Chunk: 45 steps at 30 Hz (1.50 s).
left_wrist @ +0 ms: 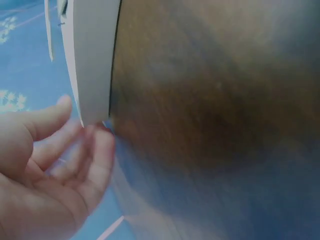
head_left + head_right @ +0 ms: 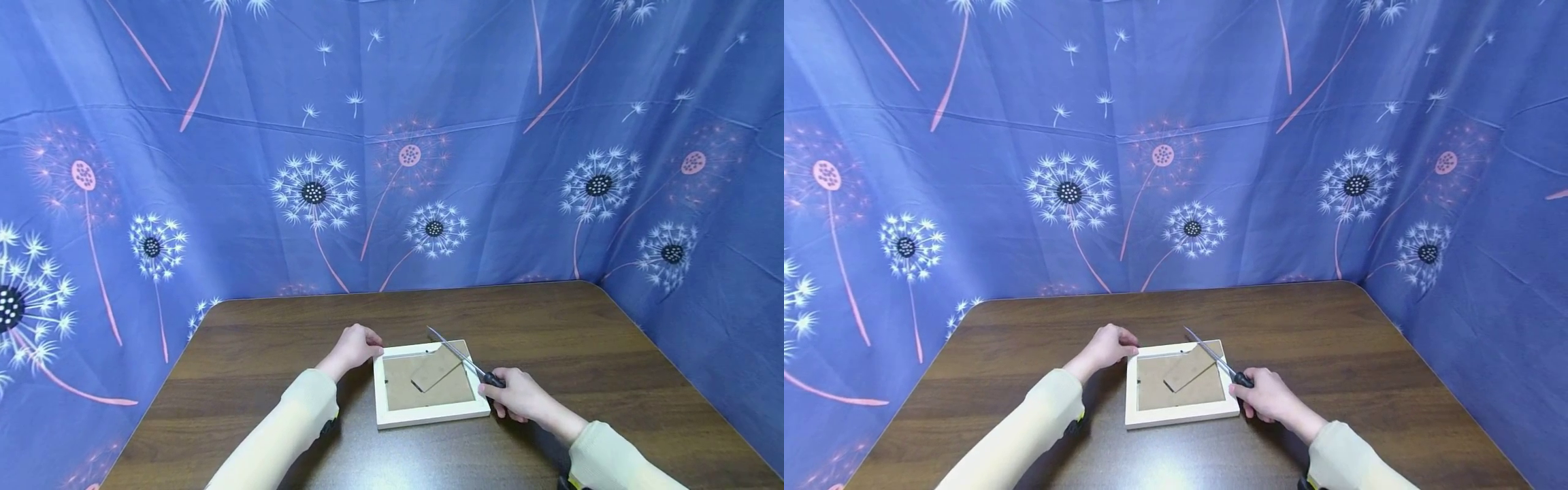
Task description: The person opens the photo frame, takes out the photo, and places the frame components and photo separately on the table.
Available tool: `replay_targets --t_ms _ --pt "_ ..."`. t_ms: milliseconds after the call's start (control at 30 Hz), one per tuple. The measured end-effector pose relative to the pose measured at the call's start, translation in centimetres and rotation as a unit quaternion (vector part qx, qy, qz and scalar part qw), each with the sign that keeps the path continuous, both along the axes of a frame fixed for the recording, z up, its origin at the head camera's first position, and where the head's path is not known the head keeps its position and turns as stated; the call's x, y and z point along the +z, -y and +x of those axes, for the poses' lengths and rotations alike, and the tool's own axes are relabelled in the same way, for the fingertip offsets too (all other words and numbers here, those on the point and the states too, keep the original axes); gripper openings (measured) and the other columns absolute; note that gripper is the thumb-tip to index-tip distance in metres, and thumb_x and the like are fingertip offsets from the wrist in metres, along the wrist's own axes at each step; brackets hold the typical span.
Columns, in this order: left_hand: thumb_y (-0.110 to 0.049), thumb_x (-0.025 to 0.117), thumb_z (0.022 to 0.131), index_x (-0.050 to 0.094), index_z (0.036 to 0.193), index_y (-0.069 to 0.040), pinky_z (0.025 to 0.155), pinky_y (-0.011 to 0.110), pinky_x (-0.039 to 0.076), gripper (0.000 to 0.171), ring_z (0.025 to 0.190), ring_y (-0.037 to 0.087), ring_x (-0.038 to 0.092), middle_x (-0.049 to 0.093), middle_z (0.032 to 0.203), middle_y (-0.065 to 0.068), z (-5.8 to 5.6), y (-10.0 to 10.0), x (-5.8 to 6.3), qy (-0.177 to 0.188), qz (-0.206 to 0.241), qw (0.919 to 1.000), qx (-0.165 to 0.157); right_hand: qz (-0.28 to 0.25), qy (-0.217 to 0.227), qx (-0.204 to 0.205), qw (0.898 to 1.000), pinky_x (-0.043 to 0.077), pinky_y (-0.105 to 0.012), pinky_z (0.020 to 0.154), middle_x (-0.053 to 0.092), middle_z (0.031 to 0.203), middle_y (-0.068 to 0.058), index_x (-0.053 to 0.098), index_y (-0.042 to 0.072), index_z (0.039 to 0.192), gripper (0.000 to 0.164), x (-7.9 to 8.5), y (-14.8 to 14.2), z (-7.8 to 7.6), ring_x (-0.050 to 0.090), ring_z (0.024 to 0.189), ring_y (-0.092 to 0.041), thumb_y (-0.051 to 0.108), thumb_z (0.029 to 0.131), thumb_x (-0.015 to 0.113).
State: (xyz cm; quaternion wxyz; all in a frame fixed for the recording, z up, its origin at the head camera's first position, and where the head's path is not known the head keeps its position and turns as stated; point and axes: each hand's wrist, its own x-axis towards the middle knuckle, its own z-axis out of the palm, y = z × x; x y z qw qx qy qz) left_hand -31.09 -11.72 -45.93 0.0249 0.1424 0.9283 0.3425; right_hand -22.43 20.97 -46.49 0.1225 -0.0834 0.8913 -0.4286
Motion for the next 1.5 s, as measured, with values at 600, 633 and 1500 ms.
replay_targets --t_ms 600,633,1500 --pt "-0.009 0.074 0.079 0.065 0.094 0.008 0.046 0.027 0.053 0.024 0.048 0.017 0.062 0.064 0.060 0.009 5.3 0.2 -0.1 0.074 0.068 0.9949 0.015 0.010 -0.026 -0.068 0.997 0.024 -0.016 0.032 0.060 0.054 -0.004 0.059 0.003 0.088 0.016 -0.3 0.9 -3.5 0.030 0.031 -0.002 0.018 0.088 0.062" --pt "-0.008 0.074 0.079 0.066 0.092 0.007 0.046 0.026 0.052 0.021 0.048 0.017 0.061 0.064 0.059 0.009 5.4 0.2 -0.1 0.069 0.068 0.9952 0.013 0.011 -0.026 -0.067 0.997 0.024 -0.016 0.032 0.060 0.054 -0.004 0.059 0.004 0.086 0.015 -0.4 0.9 -3.5 0.029 0.031 -0.002 0.018 0.089 0.062" --pt "0.006 0.070 0.078 0.061 0.103 0.017 0.052 0.028 0.058 0.029 0.055 0.020 0.066 0.069 0.074 0.015 4.9 0.0 -0.5 0.101 0.131 0.9862 0.005 0.009 -0.014 -0.054 0.998 0.023 -0.015 0.032 0.061 0.057 -0.005 0.058 0.006 0.082 0.012 -0.5 1.0 -2.2 0.029 0.032 -0.002 0.015 0.090 0.059"
